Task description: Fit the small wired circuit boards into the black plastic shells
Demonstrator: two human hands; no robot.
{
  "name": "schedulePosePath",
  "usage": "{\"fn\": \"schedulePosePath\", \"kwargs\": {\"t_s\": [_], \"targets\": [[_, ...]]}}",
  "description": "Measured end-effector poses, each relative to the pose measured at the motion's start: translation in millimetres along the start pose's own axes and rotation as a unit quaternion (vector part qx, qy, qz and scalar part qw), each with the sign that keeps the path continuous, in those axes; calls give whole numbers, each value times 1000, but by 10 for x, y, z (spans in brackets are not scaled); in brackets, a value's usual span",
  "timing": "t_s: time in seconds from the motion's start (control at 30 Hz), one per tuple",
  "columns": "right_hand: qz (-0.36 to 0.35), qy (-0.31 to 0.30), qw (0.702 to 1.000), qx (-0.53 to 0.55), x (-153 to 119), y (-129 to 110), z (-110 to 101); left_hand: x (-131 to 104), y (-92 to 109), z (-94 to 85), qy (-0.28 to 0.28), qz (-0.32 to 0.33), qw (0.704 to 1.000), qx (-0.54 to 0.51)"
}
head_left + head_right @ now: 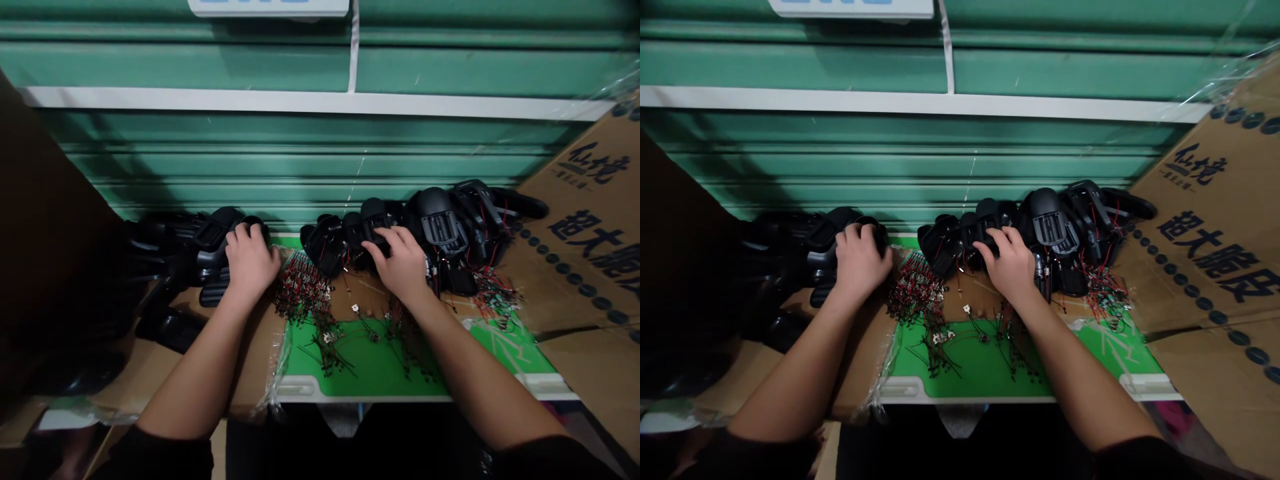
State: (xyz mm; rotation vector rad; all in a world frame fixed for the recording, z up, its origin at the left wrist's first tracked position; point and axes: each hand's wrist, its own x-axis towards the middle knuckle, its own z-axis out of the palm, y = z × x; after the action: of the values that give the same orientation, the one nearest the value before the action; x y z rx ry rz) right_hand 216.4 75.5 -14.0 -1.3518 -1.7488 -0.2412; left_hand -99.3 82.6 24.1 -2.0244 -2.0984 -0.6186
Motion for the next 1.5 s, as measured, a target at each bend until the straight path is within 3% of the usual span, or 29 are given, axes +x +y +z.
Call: {"fn": "schedulePosePath", "kwargs": {"t_s": [0.17, 0.4, 0.57, 0.67, 0.8, 0.87, 0.93, 1.03, 1.13, 1.2, 1.3, 1.5], "targets": [[8, -40, 998, -49, -11, -83, -44, -4, -43, 63, -55, -14, 997, 56], [14, -68, 997, -34, -3, -240, -180, 14, -35, 90, -61, -56, 996, 41], [12, -39, 999, -9, -11, -345, -307, 66, -89, 17, 11, -41, 997, -68], [-13, -58, 996, 63, -61, -440, -361, 88, -117, -13, 95, 8, 981, -171], [-43, -143, 978, 147, -147, -558, -389, 56, -12, -36, 238, 44, 927, -287], [-45, -213, 965, 146, -171, -570, -403, 7, 114, -34, 269, 34, 887, -373], [-49, -306, 944, 117, -171, -548, -431, -59, 259, -23, 249, 7, 843, -477], [-48, -442, 893, 68, -135, -489, -508, -170, 444, 6, 166, -33, 787, -594], [-43, -541, 838, 61, -88, -455, -591, -278, 552, 37, 56, -41, 765, -640], [-49, -561, 824, 62, -69, -455, -630, -342, 591, 60, -2, -28, 759, -651], [-61, -566, 820, 49, -70, -470, -663, -413, 611, 111, -42, 13, 770, -636], [-54, -596, 801, -1, -115, -488, -657, -443, 543, 188, -76, 102, 843, -523]]}}
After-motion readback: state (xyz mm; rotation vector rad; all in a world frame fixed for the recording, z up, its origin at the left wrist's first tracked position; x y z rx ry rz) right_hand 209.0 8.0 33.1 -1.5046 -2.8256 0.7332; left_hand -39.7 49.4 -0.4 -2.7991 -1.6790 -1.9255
